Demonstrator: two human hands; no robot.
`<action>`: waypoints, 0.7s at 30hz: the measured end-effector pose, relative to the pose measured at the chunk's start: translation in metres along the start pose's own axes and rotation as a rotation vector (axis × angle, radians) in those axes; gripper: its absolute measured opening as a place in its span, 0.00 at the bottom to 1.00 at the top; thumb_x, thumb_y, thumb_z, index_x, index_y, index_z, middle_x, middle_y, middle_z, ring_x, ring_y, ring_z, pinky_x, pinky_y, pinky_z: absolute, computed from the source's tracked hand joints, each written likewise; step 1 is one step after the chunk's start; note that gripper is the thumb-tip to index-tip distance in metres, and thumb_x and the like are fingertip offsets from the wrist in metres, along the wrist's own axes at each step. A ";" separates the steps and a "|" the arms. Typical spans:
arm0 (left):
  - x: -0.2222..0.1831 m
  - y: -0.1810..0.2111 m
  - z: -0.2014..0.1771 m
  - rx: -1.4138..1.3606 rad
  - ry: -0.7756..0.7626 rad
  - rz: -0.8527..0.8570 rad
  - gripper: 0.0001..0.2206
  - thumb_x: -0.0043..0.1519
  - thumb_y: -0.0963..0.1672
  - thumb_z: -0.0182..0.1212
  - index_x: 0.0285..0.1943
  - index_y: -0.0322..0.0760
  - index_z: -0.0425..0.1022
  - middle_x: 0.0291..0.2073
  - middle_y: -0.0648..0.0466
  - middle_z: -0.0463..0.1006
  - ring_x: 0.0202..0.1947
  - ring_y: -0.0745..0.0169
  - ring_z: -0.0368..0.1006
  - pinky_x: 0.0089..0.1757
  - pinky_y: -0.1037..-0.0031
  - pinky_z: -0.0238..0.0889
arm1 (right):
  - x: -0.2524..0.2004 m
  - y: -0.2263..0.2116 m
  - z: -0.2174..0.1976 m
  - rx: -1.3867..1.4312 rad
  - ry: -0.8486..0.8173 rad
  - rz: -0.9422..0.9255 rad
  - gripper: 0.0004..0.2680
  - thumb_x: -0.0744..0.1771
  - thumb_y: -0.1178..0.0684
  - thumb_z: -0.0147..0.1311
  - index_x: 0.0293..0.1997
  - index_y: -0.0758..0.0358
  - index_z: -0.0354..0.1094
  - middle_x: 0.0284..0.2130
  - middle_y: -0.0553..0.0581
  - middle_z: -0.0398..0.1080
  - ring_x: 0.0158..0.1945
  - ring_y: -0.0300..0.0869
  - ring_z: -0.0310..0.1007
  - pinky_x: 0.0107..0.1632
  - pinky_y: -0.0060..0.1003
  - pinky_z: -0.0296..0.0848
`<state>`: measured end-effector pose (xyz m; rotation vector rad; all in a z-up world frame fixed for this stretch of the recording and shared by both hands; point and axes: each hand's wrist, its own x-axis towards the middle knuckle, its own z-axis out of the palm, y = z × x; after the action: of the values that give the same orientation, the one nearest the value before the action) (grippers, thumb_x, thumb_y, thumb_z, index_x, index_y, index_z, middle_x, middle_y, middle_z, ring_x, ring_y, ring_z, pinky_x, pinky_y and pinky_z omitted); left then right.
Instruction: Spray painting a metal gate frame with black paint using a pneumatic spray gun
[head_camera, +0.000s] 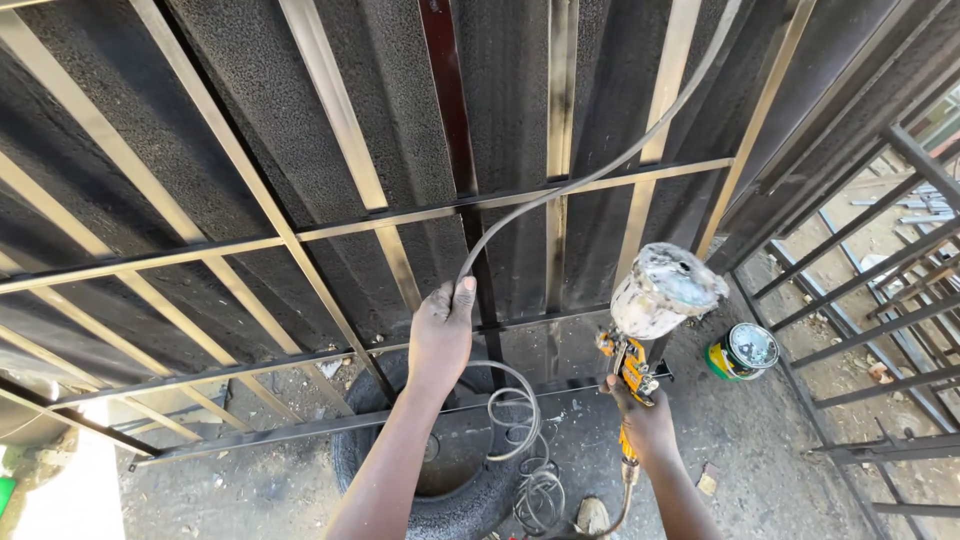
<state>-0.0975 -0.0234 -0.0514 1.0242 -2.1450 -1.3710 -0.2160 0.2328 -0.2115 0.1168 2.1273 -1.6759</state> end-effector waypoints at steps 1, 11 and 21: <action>-0.001 -0.002 0.001 -0.003 0.006 0.026 0.22 0.71 0.54 0.47 0.26 0.42 0.59 0.19 0.59 0.61 0.26 0.63 0.58 0.34 0.66 0.56 | 0.000 0.000 0.000 0.011 -0.008 -0.099 0.10 0.66 0.48 0.62 0.41 0.64 0.79 0.36 0.55 0.82 0.47 0.41 0.79 0.56 0.38 0.67; -0.018 -0.009 0.011 -0.031 -0.035 -0.052 0.23 0.72 0.54 0.49 0.25 0.43 0.57 0.18 0.59 0.59 0.24 0.65 0.56 0.31 0.66 0.54 | -0.009 -0.024 0.028 0.094 -0.016 -0.271 0.11 0.67 0.50 0.59 0.52 0.62 0.73 0.44 0.55 0.79 0.51 0.41 0.77 0.57 0.38 0.71; -0.032 -0.023 0.014 -0.058 -0.162 -0.114 0.23 0.72 0.55 0.47 0.25 0.43 0.56 0.14 0.61 0.54 0.17 0.69 0.50 0.23 0.69 0.48 | -0.003 0.034 0.031 -0.229 0.090 0.199 0.17 0.66 0.40 0.60 0.55 0.59 0.73 0.44 0.57 0.81 0.48 0.44 0.80 0.49 0.42 0.70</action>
<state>-0.0775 0.0037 -0.0761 1.0599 -2.1755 -1.6102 -0.1940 0.2133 -0.2473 0.3287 2.2742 -1.3286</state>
